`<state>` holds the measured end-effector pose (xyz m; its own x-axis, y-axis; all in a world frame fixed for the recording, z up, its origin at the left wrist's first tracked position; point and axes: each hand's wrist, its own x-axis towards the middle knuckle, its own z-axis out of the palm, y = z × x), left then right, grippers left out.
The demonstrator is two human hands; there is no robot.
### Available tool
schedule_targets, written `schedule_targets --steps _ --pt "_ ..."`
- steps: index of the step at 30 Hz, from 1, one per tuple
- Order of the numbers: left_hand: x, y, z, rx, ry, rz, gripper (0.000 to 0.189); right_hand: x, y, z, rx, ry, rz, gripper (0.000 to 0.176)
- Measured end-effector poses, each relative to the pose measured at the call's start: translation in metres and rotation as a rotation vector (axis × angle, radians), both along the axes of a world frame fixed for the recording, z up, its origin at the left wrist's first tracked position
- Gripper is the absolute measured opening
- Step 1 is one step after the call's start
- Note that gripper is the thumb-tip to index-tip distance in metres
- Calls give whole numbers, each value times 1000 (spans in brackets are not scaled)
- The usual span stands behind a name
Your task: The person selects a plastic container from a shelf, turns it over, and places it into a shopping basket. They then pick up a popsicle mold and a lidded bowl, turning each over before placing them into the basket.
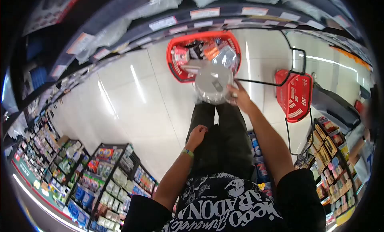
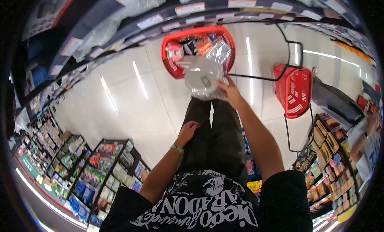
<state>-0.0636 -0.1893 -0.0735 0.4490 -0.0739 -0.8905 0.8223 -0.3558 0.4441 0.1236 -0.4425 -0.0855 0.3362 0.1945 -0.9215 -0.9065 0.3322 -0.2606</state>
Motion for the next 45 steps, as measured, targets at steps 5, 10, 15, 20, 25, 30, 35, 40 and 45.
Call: schedule_targets --steps 5,10,15,20,25,30,35,40,45 --pt "15 32 35 -17 -104 -212 27 -60 -38 86 107 -18 -122 86" --pt "52 56 71 -93 -186 -465 33 -85 -42 166 170 -197 -125 85" --pt "74 86 78 -254 -301 -382 34 -59 -3 214 315 -407 -215 82" --pt "88 114 82 -319 -256 -332 32 -40 43 265 365 -501 -231 84" --pt "100 132 90 -378 -285 -410 34 -48 74 279 445 -609 -318 86" --pt "111 136 131 -593 -262 -203 34 -55 77 275 591 -595 -399 84" --pt "134 118 209 -572 -489 15 40 -39 73 280 649 -657 -401 85" --pt "163 119 221 -758 -436 368 39 -25 67 309 667 -694 -404 81" --pt "199 110 305 -836 -503 441 42 -17 45 313 736 -729 -330 86"
